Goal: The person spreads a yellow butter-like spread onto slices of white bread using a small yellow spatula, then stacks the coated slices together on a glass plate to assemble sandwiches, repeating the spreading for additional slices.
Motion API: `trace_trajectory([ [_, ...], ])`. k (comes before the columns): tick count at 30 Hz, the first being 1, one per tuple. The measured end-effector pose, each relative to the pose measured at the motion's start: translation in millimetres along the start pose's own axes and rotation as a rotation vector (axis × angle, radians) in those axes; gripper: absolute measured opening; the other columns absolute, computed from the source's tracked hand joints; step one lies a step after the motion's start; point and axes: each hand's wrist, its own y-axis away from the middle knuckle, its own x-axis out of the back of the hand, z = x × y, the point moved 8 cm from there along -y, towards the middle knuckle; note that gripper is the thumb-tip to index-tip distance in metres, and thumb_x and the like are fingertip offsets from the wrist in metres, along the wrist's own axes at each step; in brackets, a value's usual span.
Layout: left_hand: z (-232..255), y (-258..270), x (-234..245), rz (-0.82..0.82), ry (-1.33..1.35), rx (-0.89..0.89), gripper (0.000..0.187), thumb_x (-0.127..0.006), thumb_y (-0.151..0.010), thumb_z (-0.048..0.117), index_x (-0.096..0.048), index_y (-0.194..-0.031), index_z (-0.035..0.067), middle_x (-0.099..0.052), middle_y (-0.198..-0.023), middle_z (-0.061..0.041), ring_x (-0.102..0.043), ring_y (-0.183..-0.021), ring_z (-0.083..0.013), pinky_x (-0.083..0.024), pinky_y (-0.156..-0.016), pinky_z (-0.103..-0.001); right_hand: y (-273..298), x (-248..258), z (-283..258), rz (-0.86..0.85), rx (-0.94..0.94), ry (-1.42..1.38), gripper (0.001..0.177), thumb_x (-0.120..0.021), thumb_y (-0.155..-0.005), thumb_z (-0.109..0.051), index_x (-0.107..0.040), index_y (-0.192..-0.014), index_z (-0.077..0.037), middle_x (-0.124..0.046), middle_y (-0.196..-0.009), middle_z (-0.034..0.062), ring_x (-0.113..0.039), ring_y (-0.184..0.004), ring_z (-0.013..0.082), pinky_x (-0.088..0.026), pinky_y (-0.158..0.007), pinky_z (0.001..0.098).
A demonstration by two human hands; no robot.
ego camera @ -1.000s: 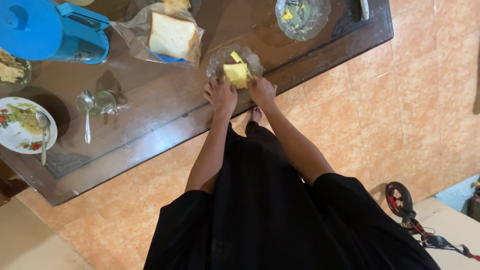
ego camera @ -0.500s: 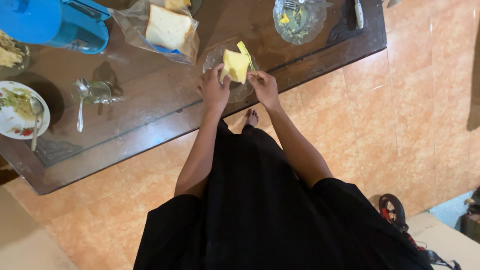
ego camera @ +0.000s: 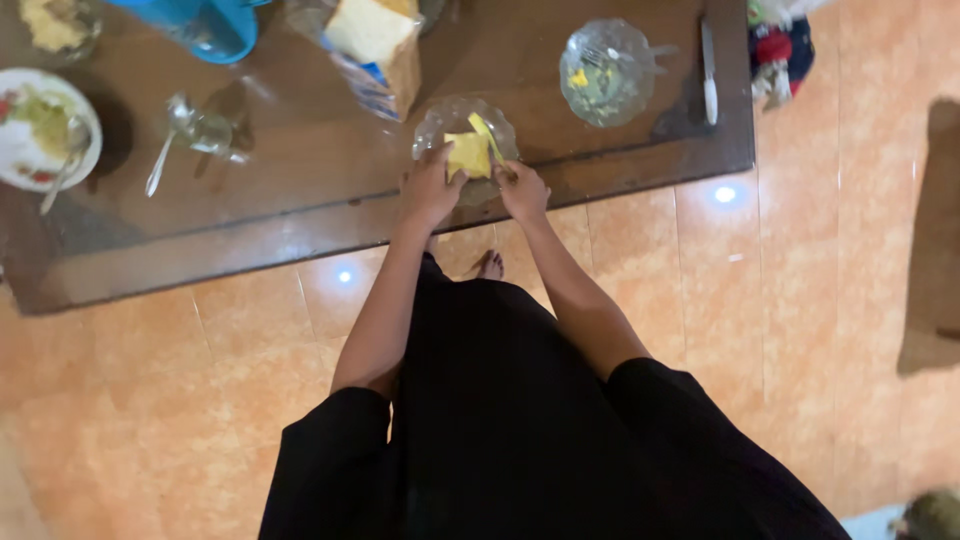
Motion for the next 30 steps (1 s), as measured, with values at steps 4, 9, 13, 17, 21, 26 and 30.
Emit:
trace_trajectory([
  [4,25.3,39.9,49.8,-0.265,0.888,-0.109,0.068,-0.059,-0.096,0.053,-0.047,-0.152,0.016,-0.050,-0.154,-0.015,-0.049,-0.143,-0.0344,-0.041,-0.116,-0.053,-2.3,10.4,-2.5,0.011,0.164,0.035,0.035,-0.066,-0.094,-0.050,-0.076,-0.118,-0.026,-0.075,-0.112,0.0094,-0.067,-0.109,0.0332,-0.044,-0.096,0.0536],
  [9,4.5,123.5,125.4,0.762,-0.026,0.203,0.085,-0.075,-0.096,0.051,-0.039,-0.156,0.003,-0.022,-0.157,-0.034,-0.018,-0.146,-0.0511,-0.018,-0.109,-0.070,-8.8,19.2,-15.2,-0.061,0.224,-0.011,0.030,-0.061,-0.095,-0.041,-0.077,-0.118,-0.031,-0.077,-0.104,0.0083,-0.073,-0.099,0.0282,-0.053,-0.090,0.0429],
  [13,21.8,131.4,91.1,0.517,0.543,-0.187,0.069,-0.071,-0.108,0.053,-0.042,-0.160,0.018,-0.032,-0.166,-0.013,-0.029,-0.157,-0.0354,-0.024,-0.122,-0.057,-6.2,24.6,-34.9,-0.052,0.304,-0.024,0.030,-0.061,-0.098,-0.044,-0.075,-0.119,-0.028,-0.077,-0.102,0.0090,-0.073,-0.097,0.0268,-0.054,-0.087,0.0413],
  [17,33.3,125.2,58.0,0.395,0.610,-0.031,0.081,-0.071,-0.100,0.048,-0.034,-0.164,0.014,-0.033,-0.169,-0.024,-0.024,-0.157,-0.0472,-0.017,-0.122,-0.070,-5.3,25.1,-27.2,-0.087,0.270,-0.030,0.032,-0.062,-0.098,-0.047,-0.075,-0.120,-0.029,-0.077,-0.099,0.0094,-0.073,-0.094,0.0258,-0.054,-0.088,0.0404],
  [21,46.8,154.6,87.9,0.922,-0.237,0.320,0.094,-0.075,-0.090,0.052,-0.024,-0.159,0.013,-0.024,-0.163,-0.029,-0.020,-0.146,-0.0563,-0.012,-0.104,-0.078,-0.2,30.7,-19.5,-0.059,0.378,-0.072,0.031,-0.063,-0.099,-0.047,-0.077,-0.119,-0.027,-0.077,-0.105,0.0069,-0.072,-0.097,0.0245,-0.051,-0.089,0.0402],
  [26,61.3,121.8,55.7,0.543,0.151,-0.094,0.052,-0.069,-0.096,0.028,-0.050,-0.144,0.022,-0.058,-0.141,-0.014,-0.060,-0.123,-0.0358,-0.041,-0.106,-0.060,7.1,40.7,-3.8,-0.036,0.307,-0.059,0.034,-0.064,-0.097,-0.045,-0.074,-0.120,-0.023,-0.077,-0.095,0.0074,-0.073,-0.090,0.0246,-0.053,-0.085,0.0402],
  [30,66.9,97.7,28.4,0.429,0.190,-0.291,0.035,-0.066,-0.096,0.026,-0.063,-0.131,0.021,-0.073,-0.115,-0.012,-0.072,-0.101,-0.0317,-0.055,-0.090,-0.045,14.0,51.7,-5.9,-0.045,0.236,-0.090,0.033,-0.063,-0.096,-0.043,-0.077,-0.117,-0.023,-0.076,-0.090,0.0081,-0.073,-0.087,0.0246,-0.054,-0.083,0.0391],
])
